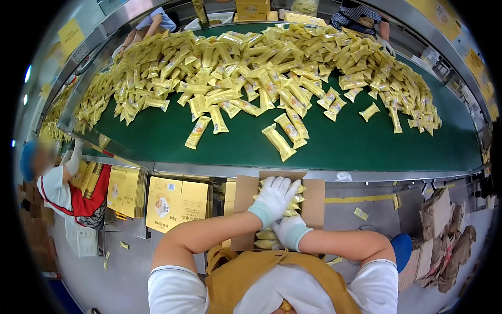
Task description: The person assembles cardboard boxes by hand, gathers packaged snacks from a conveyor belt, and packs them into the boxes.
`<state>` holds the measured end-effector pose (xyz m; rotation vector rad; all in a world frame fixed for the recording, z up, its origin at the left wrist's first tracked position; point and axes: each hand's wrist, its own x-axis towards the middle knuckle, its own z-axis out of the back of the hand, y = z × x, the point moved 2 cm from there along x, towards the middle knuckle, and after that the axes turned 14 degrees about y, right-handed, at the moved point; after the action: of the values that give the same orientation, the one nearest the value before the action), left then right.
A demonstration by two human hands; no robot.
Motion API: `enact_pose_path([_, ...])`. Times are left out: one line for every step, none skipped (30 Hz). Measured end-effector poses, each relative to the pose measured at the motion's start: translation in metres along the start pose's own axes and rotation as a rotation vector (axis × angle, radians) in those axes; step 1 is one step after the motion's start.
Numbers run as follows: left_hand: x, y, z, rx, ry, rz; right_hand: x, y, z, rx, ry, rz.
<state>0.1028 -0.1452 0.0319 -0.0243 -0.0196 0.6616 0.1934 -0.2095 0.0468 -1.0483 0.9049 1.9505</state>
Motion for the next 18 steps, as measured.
enact_pose_path([0.003, 0.001, -0.009, -0.156, 0.245, 0.032, 0.003, 0.006, 0.003, -0.027, 0.031, -0.046])
enact_pose_path([0.007, 0.000, -0.016, -0.147, 0.371, 0.051, 0.006, 0.008, 0.004, -0.055, 0.061, -0.094])
enact_pose_path([0.013, -0.001, -0.024, -0.136, 0.494, 0.068, 0.017, 0.007, -0.002, -0.117, -0.015, -0.094])
enact_pose_path([0.018, -0.001, -0.035, -0.123, 0.617, 0.086, 0.027, 0.007, -0.002, -0.141, 0.021, -0.104])
enact_pose_path([0.022, 0.001, -0.057, -0.235, 0.596, 0.107, 0.037, 0.008, 0.000, -0.163, 0.059, -0.114])
enact_pose_path([0.020, 0.003, -0.055, -0.225, 0.608, 0.056, 0.042, 0.008, 0.001, -0.187, 0.098, -0.123])
enact_pose_path([0.016, 0.008, -0.045, -0.214, 0.619, 0.005, 0.029, 0.005, 0.008, -0.191, -0.070, -0.033])
enact_pose_path([0.014, 0.014, -0.033, -0.199, 0.625, -0.047, 0.015, -0.009, 0.017, -0.118, -0.045, 0.120])
enact_pose_path([0.013, 0.019, 0.001, -0.221, 0.709, -0.081, -0.031, -0.018, 0.052, -0.044, -0.018, 0.273])
enact_pose_path([0.011, 0.029, 0.034, -0.326, 0.730, -0.136, -0.066, -0.032, 0.079, 0.033, 0.010, 0.426])
enact_pose_path([0.008, 0.043, 0.065, -0.432, 0.752, -0.191, -0.082, -0.054, 0.093, 0.250, -0.087, 0.503])
enact_pose_path([0.004, 0.064, 0.084, -0.542, 0.773, -0.245, -0.093, -0.078, 0.104, 0.470, -0.181, 0.579])
enact_pose_path([-0.002, 0.097, 0.096, -0.844, 0.716, -0.143, -0.099, -0.102, 0.114, 0.638, -0.337, 0.536])
enact_pose_path([-0.010, 0.132, 0.106, -1.140, 0.644, -0.035, -0.103, -0.121, 0.124, 0.805, -0.493, 0.489])
enact_pose_path([-0.016, 0.166, 0.109, -1.126, 0.455, 0.111, -0.094, -0.139, 0.137, 0.786, -0.606, 0.375])
enact_pose_path([-0.017, 0.197, 0.106, -1.099, 0.265, 0.253, -0.077, -0.156, 0.149, 0.765, -0.720, 0.261])
enact_pose_path([-0.015, 0.231, 0.079, -0.867, 0.055, 0.549, -0.056, -0.164, 0.157, 0.610, -0.798, 0.136])
enact_pose_path([-0.013, 0.260, 0.056, -0.611, -0.157, 0.827, -0.031, -0.172, 0.165, 0.451, -0.872, 0.013])
